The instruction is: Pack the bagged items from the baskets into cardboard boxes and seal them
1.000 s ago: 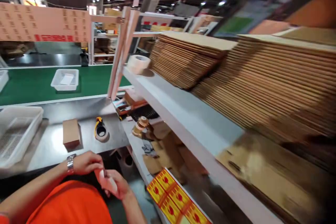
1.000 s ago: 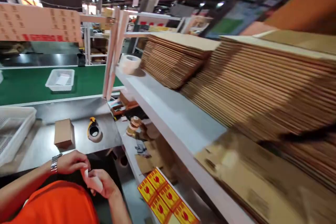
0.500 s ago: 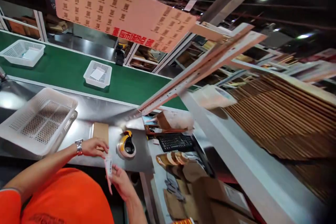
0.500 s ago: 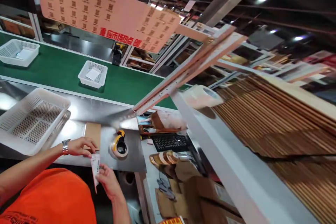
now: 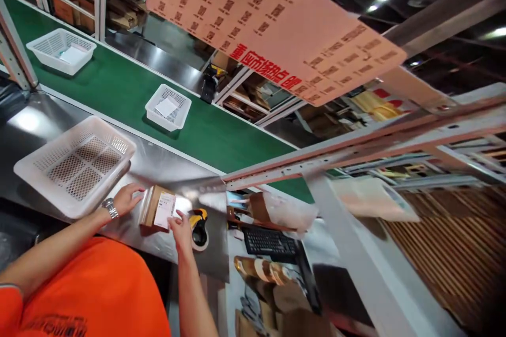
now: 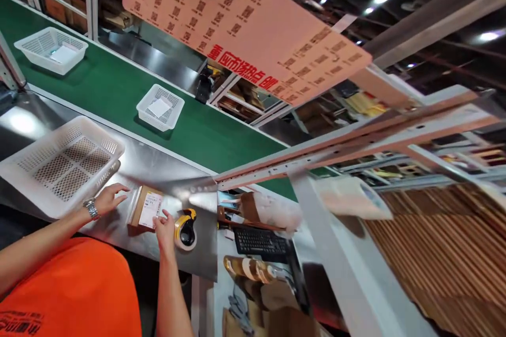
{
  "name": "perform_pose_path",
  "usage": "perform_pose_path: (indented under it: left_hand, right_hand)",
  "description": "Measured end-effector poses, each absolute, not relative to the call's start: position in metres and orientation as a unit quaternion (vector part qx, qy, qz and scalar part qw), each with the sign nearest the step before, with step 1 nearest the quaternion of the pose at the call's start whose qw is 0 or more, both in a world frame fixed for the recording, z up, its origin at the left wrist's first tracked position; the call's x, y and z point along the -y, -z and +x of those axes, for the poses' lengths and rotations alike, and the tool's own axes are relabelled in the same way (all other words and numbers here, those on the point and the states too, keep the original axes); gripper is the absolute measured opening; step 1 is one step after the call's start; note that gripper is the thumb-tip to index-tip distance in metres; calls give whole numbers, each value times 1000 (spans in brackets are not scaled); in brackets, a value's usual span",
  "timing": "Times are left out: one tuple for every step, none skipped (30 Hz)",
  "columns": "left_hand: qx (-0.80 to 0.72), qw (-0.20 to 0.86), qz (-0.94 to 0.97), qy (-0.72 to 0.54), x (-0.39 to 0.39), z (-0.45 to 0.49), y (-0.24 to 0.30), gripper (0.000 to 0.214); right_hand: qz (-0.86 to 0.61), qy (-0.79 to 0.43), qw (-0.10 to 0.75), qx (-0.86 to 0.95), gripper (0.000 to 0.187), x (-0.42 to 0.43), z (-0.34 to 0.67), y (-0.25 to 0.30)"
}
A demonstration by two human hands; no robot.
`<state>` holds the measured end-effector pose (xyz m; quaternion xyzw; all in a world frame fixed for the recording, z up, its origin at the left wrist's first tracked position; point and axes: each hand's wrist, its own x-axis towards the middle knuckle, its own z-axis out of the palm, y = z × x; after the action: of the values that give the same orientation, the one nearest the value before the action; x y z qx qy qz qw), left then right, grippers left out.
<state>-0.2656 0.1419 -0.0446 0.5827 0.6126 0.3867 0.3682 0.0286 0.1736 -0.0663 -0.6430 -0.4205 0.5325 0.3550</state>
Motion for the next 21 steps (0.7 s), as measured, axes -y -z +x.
perform_pose_path:
  left_hand:
    - [-607, 345, 605, -382, -139, -258, 50, 21]
    - [-600, 323, 627, -379, -138, -251, 55, 21]
    - [-591, 306, 645, -375, -138, -242, 60, 22]
    - [-583, 293, 662, -369, -138, -233, 66, 22]
    - [-579, 283, 675, -358, -139, -224, 71, 23]
    - [-580, 279, 687, -337, -141, -215, 76, 24]
    - [-583, 279, 697, -310, -144, -206, 81, 25]
    - [-588, 283, 703, -284, -146, -197, 86, 27]
    - [-593, 288, 706, -258, -150, -190, 90, 32]
    - [-600, 296, 706, -231, -153, -184, 93, 39]
    - [-609, 307, 702, -203, -156, -179, 96, 49]
    - [-619, 320, 696, -174, -159, -176, 98, 61]
    - [-631, 333, 686, -142, -162, -175, 99, 74]
    - [-642, 345, 676, -109, -166, -175, 99, 87]
    - [-650, 355, 667, -79, -169, -176, 99, 99]
    - [-654, 364, 660, -56, -172, -179, 99, 110]
    - [-656, 370, 656, -39, -175, -181, 97, 120]
    - [-657, 375, 653, -26, -178, -184, 96, 129]
    - [-658, 380, 650, -15, -180, -187, 94, 137]
    - [-659, 383, 648, -5, -183, -188, 92, 144]
    - [-660, 384, 645, 2, -185, -189, 90, 149]
  right_hand:
    - [-657, -525, 344, 417, 70, -176, 26, 69]
    - [-669, -519, 333, 416, 71, -178, 23, 71]
    - [-676, -514, 324, 418, 71, -179, 21, 73]
    - [-677, -512, 318, 424, 71, -180, 20, 74]
    - [-676, -510, 311, 431, 70, -180, 19, 76]
    - [-677, -507, 305, 438, 69, -181, 18, 78]
    - [-678, -503, 297, 446, 68, -181, 18, 80]
    - [-680, -498, 288, 455, 66, -182, 18, 81]
    - [-682, -491, 278, 465, 64, -182, 18, 83]
    - [-684, -483, 268, 476, 62, -183, 19, 84]
    - [-687, -473, 256, 488, 60, -183, 19, 86]
    - [-691, -461, 245, 501, 58, -184, 20, 87]
    - [-693, -448, 233, 514, 56, -185, 20, 88]
    - [-695, -435, 221, 527, 55, -186, 20, 89]
    - [-697, -424, 209, 540, 53, -186, 21, 89]
    - [-697, -416, 200, 549, 53, -187, 21, 89]
    - [-695, -409, 187, 561, 53, -188, 22, 88]
    - [-692, -399, 169, 577, 54, -188, 24, 88]
    - [-690, -379, 149, 599, 56, -189, 27, 87]
    - [-688, -349, 129, 623, 59, -189, 31, 86]
    - [-685, -313, 111, 649, 62, -190, 36, 86]
